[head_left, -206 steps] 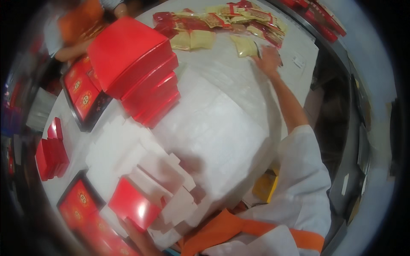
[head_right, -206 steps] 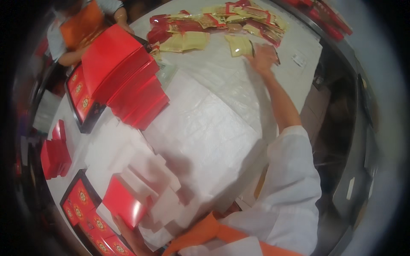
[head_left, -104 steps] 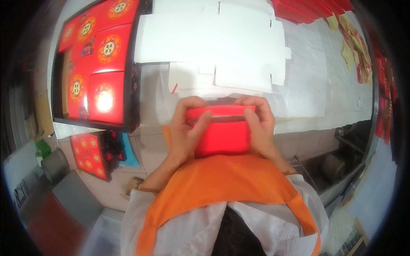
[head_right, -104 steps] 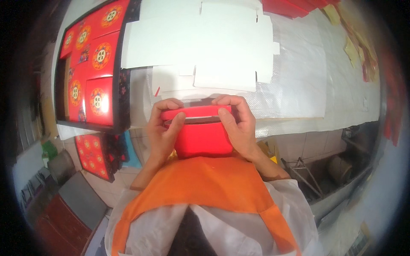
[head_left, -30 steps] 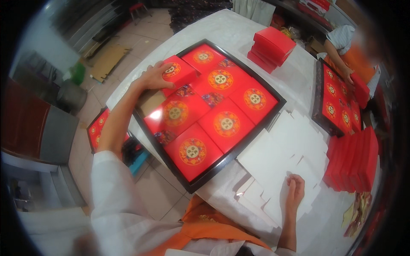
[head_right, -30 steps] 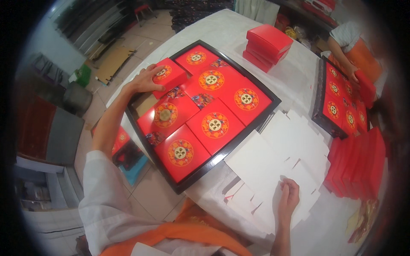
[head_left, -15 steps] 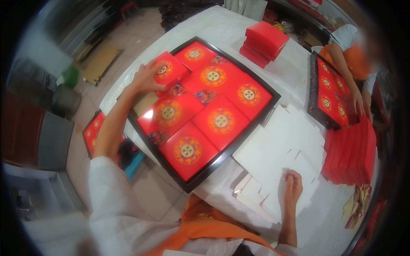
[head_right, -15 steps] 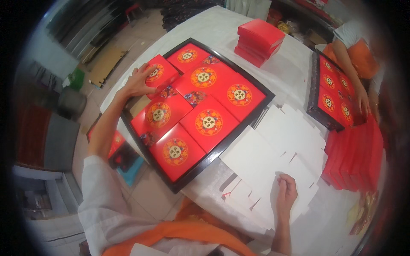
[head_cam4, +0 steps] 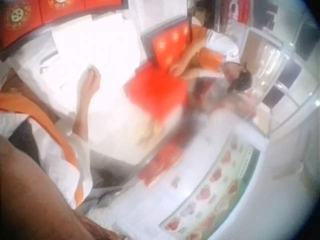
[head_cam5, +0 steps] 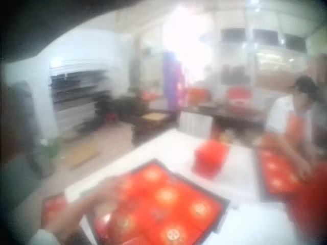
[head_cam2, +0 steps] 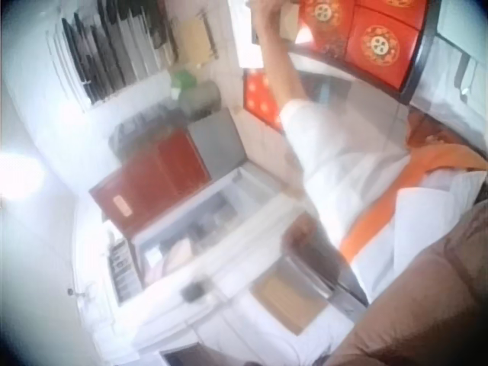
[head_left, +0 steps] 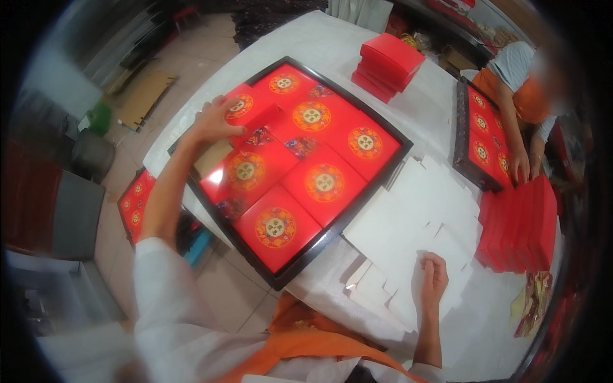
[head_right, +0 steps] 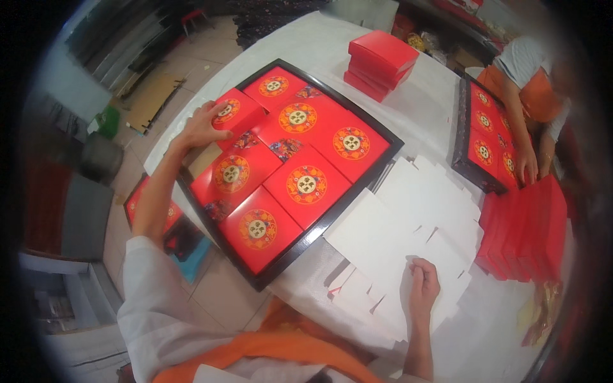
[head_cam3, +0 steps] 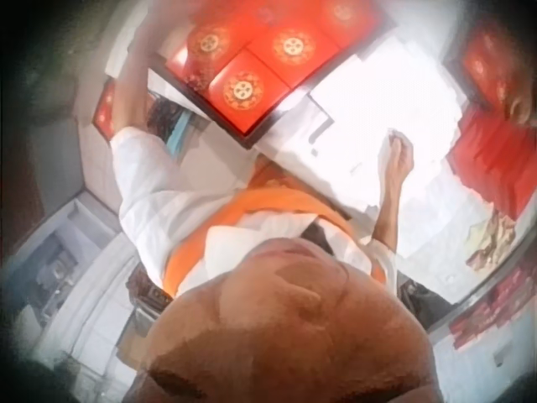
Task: The person assembles small red boxes by folding white cardboard inserts and placing them inside the red shells. They then place the completed boxes into a larger black tray and stack the trays. The process is repeated multiple times.
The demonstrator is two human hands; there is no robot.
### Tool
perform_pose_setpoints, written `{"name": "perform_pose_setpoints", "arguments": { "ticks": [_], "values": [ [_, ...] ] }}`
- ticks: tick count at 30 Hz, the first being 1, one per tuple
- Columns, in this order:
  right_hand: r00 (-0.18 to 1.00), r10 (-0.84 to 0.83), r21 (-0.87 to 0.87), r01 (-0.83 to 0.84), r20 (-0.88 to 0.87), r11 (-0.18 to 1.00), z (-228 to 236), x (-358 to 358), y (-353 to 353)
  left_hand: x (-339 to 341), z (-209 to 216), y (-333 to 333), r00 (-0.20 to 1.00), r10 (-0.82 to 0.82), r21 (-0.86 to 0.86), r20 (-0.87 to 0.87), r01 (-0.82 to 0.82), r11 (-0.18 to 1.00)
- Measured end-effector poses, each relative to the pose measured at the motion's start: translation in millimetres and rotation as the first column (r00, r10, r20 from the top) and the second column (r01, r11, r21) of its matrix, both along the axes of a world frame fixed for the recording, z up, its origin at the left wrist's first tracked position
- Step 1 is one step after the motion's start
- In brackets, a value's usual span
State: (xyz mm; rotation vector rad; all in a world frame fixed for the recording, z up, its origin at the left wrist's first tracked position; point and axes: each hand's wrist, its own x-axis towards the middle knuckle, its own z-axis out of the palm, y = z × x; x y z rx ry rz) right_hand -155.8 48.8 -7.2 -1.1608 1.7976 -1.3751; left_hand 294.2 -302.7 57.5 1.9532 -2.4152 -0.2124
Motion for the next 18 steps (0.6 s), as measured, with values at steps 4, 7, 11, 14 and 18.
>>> {"name": "perform_pose_setpoints", "arguments": {
  "ticks": [4,7,11,14,18],
  "values": [
    [0.999,-0.008,0.013,0.008,-0.032,1.0,2.8,1.3,3.2,-0.4,-2.4,1.7,0.999,0.01,0.025,0.05,-0.011,1.0],
    [0.998,-0.008,0.014,0.009,-0.066,1.0,3.5,4.2,4.8,6.9,-13.6,-6.6,1.0,0.015,0.01,0.002,-0.015,1.0],
    [0.992,-0.03,0.025,0.033,-0.125,0.999,-7.1,2.1,4.3,6.6,-31.0,-22.3,1.0,-0.021,-0.082,-0.014,0.02,0.996],
    [0.983,-0.007,0.009,0.009,-0.186,1.0,-6.6,-4.2,4.2,9.2,-41.7,-7.6,0.987,-0.149,-0.276,-0.064,0.126,0.953],
    [0.969,0.051,-0.039,-0.062,-0.24,0.997,-1.0,-3.3,-1.7,18.3,-109.0,18.9,0.929,0.086,-0.4,-0.359,-0.236,0.885]
  ]
}}
